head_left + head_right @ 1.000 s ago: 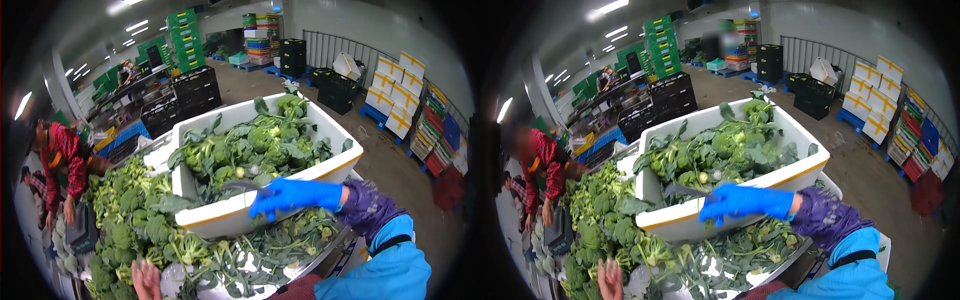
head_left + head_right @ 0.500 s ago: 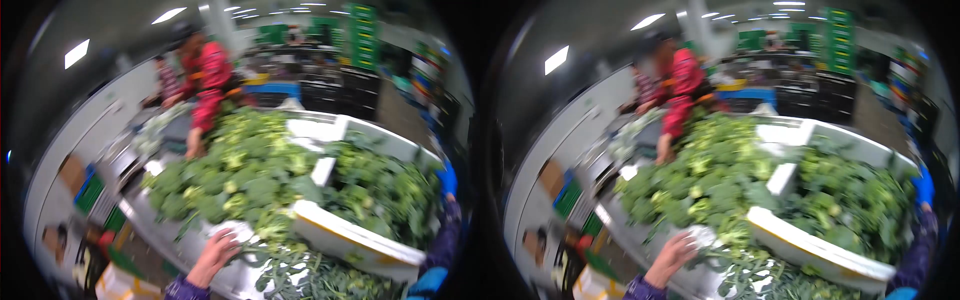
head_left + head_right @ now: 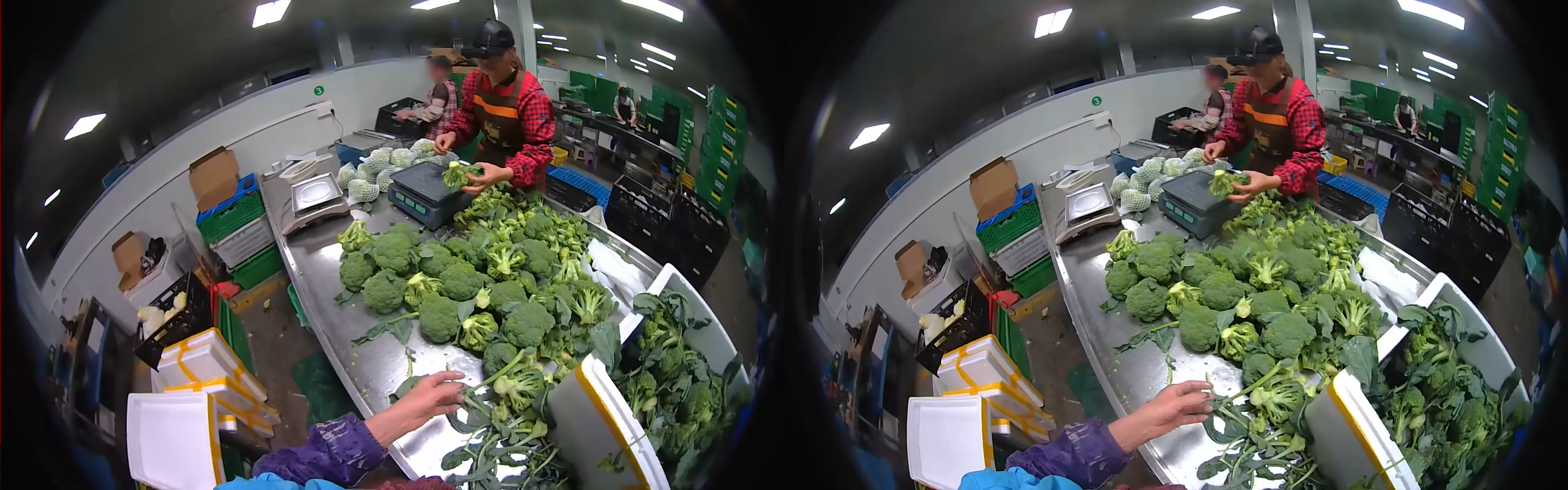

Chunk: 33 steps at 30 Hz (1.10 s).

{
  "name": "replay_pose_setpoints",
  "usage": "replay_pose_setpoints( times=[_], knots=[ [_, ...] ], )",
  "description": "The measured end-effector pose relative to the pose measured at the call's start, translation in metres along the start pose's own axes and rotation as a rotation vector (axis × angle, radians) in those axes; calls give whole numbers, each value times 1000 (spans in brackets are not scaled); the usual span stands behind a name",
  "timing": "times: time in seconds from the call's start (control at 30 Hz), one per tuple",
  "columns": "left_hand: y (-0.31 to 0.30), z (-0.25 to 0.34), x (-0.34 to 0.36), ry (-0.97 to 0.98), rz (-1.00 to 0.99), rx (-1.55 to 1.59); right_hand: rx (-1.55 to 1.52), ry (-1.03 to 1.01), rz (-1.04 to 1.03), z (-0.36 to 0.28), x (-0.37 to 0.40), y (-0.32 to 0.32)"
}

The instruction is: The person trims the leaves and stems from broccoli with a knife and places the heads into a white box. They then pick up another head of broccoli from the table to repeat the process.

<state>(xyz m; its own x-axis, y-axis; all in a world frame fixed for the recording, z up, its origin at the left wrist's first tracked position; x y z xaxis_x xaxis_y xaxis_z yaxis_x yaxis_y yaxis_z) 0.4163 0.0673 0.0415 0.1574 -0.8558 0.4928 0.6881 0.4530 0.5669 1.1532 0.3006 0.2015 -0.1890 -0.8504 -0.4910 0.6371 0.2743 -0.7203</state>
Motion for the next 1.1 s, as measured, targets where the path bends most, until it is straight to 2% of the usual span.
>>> replay_pose_setpoints(
  times=[0.07, 0.13, 0.2, 0.23, 0.27, 0.3, 0.37, 0.43, 0.47, 0.53, 0.63, 0.7, 0.77, 0.83, 0.9, 0.93, 0.97, 1.03, 1.07, 1.1],
  knots=[
    [-3, 1, 3, -5, -13, -1, -38, -110, 133, -15, 13, -42],
    [-4, 1, 2, -8, -32, 4, -112, -61, 24, -48, 38, -144],
    [-4, 2, 5, 6, -56, 1, -381, -137, 417, 8, -66, 86],
    [-4, 3, 7, 27, -65, 10, -378, -178, 366, -5, -47, 24],
    [-1, 5, 10, 22, -82, 0, -478, -64, 265, -21, -28, -40],
    [3, 6, 13, 17, -95, 13, -651, -86, 215, -43, -4, -116],
    [13, 8, 18, 3, -126, 10, -793, -208, 327, -62, 19, -183],
    [28, 5, 22, -37, -194, -8, -873, -241, 349, -88, 55, -268],
    [32, 6, 25, -46, -226, -12, -1020, -298, 274, -106, 71, -312],
    [52, 5, 34, -72, -390, -23, -993, -387, 338, -130, 102, -370],
    [77, 4, 53, -89, -676, -35, -988, -670, 453, -174, 158, -440],
    [89, 0, 75, -105, -819, -13, -1041, -760, 464, -214, 198, -463],
    [91, 1, 89, -165, -834, 83, -1076, -843, 240, -254, 232, -463],
    [74, -11, 77, -205, -774, 192, -1077, -1016, 341, -291, 268, -461],
    [44, -31, 53, -380, -410, 438, -795, -1026, 316, -316, 303, -460],
    [37, -31, 56, -481, -256, 426, -736, -1029, 381, -327, 317, -451],
    [38, -22, 62, -415, -423, 589, -673, -1030, 441, -335, 329, -450],
    [31, -25, 65, -422, -311, 556, -709, -1035, 356, -337, 336, -444],
    [15, -49, 40, -298, -533, 566, -858, -1073, 278, -334, 336, -448],
    [18, -46, 46, -428, -553, 711, -1005, -1094, 195, -330, 334, -450]
  ],
)
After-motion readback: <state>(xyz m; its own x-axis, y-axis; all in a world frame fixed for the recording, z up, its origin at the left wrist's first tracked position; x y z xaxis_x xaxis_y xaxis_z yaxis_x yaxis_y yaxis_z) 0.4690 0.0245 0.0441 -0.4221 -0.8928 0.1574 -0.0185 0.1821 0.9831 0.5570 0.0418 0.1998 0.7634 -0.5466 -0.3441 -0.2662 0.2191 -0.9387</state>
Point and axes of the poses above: each hand's wrist, its own x-axis away from the middle knuckle, its own y-axis out of the palm, z = x × y, the point moved 6 cm from there along -x, towards the middle knuckle, and after that the axes turned 11 degrees about x, right-handed, at the moved point
